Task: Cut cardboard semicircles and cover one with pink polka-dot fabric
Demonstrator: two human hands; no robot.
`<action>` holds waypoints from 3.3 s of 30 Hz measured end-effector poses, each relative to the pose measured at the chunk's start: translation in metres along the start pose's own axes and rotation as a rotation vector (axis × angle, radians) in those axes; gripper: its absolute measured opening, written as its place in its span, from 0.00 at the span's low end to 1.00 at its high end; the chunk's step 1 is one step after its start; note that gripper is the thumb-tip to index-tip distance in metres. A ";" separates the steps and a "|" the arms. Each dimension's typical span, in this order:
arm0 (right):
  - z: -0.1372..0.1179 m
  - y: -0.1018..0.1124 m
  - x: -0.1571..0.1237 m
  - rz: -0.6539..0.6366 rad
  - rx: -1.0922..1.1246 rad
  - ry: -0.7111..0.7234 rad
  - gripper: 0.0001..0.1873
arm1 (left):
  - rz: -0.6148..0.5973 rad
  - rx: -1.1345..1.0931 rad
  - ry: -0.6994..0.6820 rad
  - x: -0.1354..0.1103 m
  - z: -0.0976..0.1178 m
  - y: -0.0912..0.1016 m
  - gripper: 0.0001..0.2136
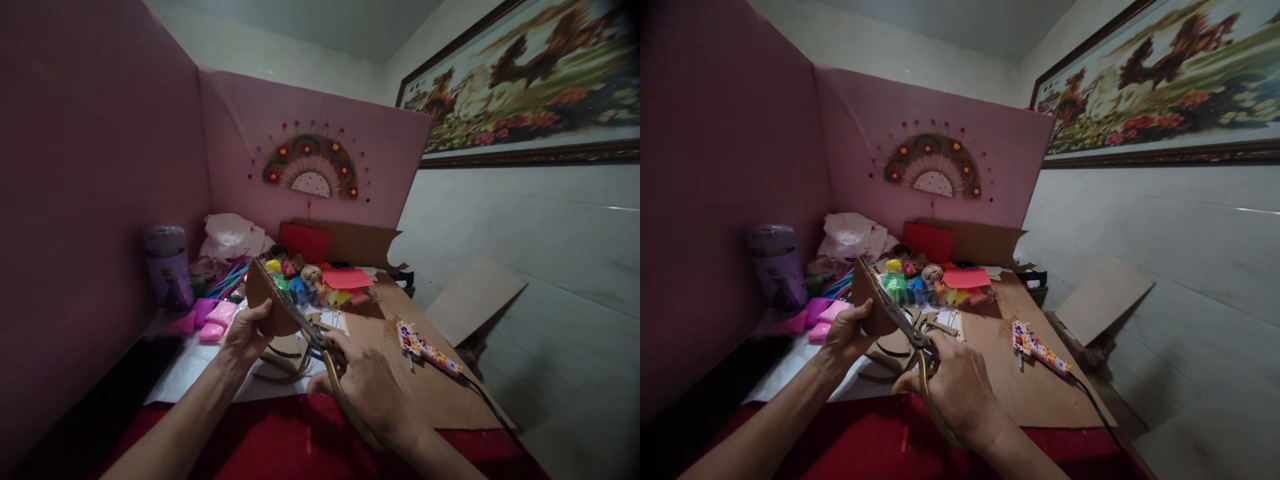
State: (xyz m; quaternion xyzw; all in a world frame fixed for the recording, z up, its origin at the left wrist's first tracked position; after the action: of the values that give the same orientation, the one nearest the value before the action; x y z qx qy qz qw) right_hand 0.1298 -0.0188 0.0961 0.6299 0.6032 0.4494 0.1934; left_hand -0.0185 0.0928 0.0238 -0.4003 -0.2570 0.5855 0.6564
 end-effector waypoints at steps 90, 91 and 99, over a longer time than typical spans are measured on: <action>-0.010 -0.009 0.006 0.125 -0.155 0.038 0.15 | -0.287 0.110 0.115 -0.008 -0.032 -0.015 0.10; -0.010 -0.009 0.006 0.124 -0.154 0.041 0.15 | -0.285 0.110 0.113 -0.008 -0.032 -0.015 0.10; -0.010 -0.011 0.006 0.109 -0.134 0.045 0.15 | -0.303 0.089 0.118 -0.008 -0.031 -0.017 0.10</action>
State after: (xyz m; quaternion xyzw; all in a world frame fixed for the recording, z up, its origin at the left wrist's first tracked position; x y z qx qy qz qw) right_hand 0.1147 -0.0140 0.0947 0.6373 0.5406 0.5127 0.1967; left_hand 0.0151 0.0777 0.0219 -0.3611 -0.2492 0.4663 0.7682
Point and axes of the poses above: each hand's wrist, its own x-axis towards the middle knuckle, its own y-axis out of the back of the hand, z = x × y, the point moved 10 cm from there along x, towards the middle knuckle, and after that the axes turned 2 degrees about -z, right-handed, at the moved point
